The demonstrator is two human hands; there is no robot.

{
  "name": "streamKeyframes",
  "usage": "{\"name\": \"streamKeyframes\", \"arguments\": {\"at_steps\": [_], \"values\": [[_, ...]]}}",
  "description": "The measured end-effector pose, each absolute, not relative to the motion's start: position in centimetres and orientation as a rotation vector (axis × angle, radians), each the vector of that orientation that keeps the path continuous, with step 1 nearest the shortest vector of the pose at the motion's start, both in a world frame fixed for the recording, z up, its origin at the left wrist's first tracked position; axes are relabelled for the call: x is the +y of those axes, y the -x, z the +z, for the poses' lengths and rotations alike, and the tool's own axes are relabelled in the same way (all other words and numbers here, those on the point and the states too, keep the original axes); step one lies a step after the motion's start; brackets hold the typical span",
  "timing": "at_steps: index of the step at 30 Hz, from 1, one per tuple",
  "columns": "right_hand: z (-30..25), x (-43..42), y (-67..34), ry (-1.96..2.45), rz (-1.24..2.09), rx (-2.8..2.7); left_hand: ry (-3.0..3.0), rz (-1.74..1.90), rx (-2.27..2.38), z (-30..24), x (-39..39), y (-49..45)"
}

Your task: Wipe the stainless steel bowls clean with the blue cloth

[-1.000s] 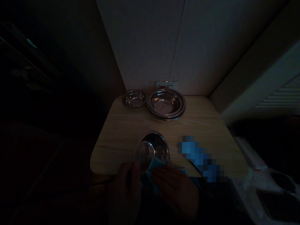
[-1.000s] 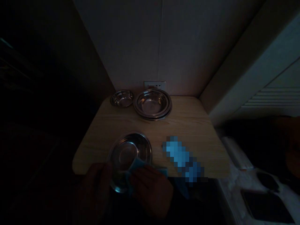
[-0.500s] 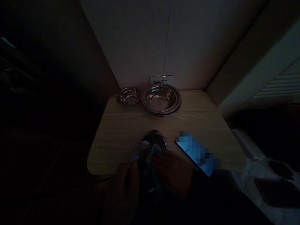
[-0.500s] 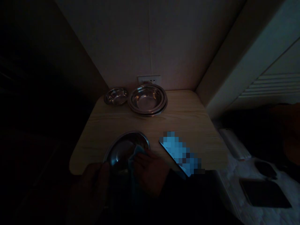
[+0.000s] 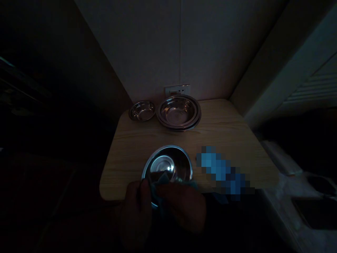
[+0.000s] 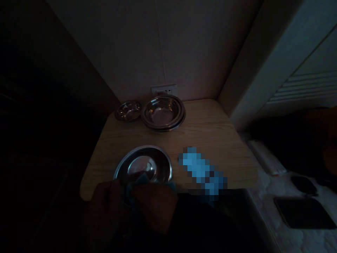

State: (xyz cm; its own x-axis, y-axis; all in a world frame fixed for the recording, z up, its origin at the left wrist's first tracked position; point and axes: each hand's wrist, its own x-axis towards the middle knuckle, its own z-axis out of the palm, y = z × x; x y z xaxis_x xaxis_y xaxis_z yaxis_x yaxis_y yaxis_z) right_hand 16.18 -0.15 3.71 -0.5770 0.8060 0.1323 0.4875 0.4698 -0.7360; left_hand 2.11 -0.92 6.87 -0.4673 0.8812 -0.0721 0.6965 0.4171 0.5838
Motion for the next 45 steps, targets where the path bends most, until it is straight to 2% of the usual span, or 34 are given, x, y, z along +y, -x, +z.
{"name": "streamKeyframes", "arguments": {"at_steps": [4,7,20,30,36,45], "values": [[2.4,0.0,-16.7,1.158,0.556,-2.328,-1.339,0.695,2.256,6.0,-0.6,-1.9],[2.2,0.0,-16.6,1.158,0.409,-2.358,-1.354,0.687,2.107,5.4,-0.5,-1.5],[4.2,1.9,-17.0,1.14,0.557,-2.701,-1.233,0.94,1.767,5.3,2.1,0.0],[4.5,3.0,-13.0,1.335,0.444,-2.49,-1.145,0.962,1.769,4.7,1.7,-0.8],[3.6,4.5,-14.2,1.573,0.292,-2.402,-1.205,0.959,1.726,4.5,0.7,-1.0],[3.0,4.1,-14.8,1.562,0.254,-2.399,-1.175,0.987,1.741,4.3,0.1,-0.9]]}}
